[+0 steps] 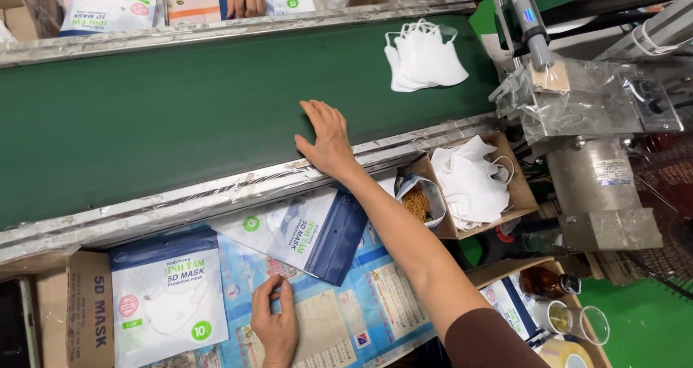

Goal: Packaging and sealing stacks of face masks into plastic bags and preparing boxes in an industrial setting.

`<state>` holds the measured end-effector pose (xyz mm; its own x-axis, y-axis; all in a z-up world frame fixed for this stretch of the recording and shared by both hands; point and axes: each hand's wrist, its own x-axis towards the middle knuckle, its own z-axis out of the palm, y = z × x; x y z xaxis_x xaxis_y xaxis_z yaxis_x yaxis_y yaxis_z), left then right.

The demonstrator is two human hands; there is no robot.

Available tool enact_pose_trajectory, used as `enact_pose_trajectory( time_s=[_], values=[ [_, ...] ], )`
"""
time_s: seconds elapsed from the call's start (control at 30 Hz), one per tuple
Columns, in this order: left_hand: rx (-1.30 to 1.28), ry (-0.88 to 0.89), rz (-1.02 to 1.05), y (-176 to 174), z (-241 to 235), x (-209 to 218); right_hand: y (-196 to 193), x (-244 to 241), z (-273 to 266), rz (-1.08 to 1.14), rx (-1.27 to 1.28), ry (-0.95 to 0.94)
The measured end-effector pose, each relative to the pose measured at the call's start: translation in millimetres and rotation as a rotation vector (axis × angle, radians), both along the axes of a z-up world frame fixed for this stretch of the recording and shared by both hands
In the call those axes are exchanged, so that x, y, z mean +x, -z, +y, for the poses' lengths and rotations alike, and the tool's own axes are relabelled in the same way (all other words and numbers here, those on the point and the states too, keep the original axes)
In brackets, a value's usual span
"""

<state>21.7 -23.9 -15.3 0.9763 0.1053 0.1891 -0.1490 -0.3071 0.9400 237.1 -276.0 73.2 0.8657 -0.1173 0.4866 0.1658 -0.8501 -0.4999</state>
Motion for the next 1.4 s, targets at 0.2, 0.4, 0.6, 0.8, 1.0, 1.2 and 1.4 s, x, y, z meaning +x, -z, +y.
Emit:
enact_pose_trajectory(
  time_s=[0.2,0.4,0.6,0.8,1.0,1.2,1.4],
  values=[
    [-0.028,-0.004,-0.033,9.3,3.8,-0.3,-0.2,10.6,-11.9,0.107,-0.223,0.027],
    [-0.036,-0.008,-0.040,8.8,4.6,2.2,-33.5,64.6,-137.5,0.557,-0.232,0.472],
    [-0.043,-0.021,-0.022,6.9,3.3,1.7,5.3,51.8,-163.9,0.286,-0.530,0.244],
    [-0.459,0.241,0.224,-10.6,25.7,6.6,-57.2,-114.3,-44.8,0.225,0.251,-0.611],
    [-0.384,0.459,0.489,-26.1,50.8,-33.2,-39.7,-260.6,68.7,0.614,0.582,-0.713],
    [0.279,0.651,0.194,-2.4,69.0,-38.0,71.7,-296.1,80.4,0.475,0.325,-0.524],
    [-1.348,1.010,0.818,-92.3,97.6,-24.7,32.4,-326.8,22.5,0.798,1.257,-0.494]
  ],
)
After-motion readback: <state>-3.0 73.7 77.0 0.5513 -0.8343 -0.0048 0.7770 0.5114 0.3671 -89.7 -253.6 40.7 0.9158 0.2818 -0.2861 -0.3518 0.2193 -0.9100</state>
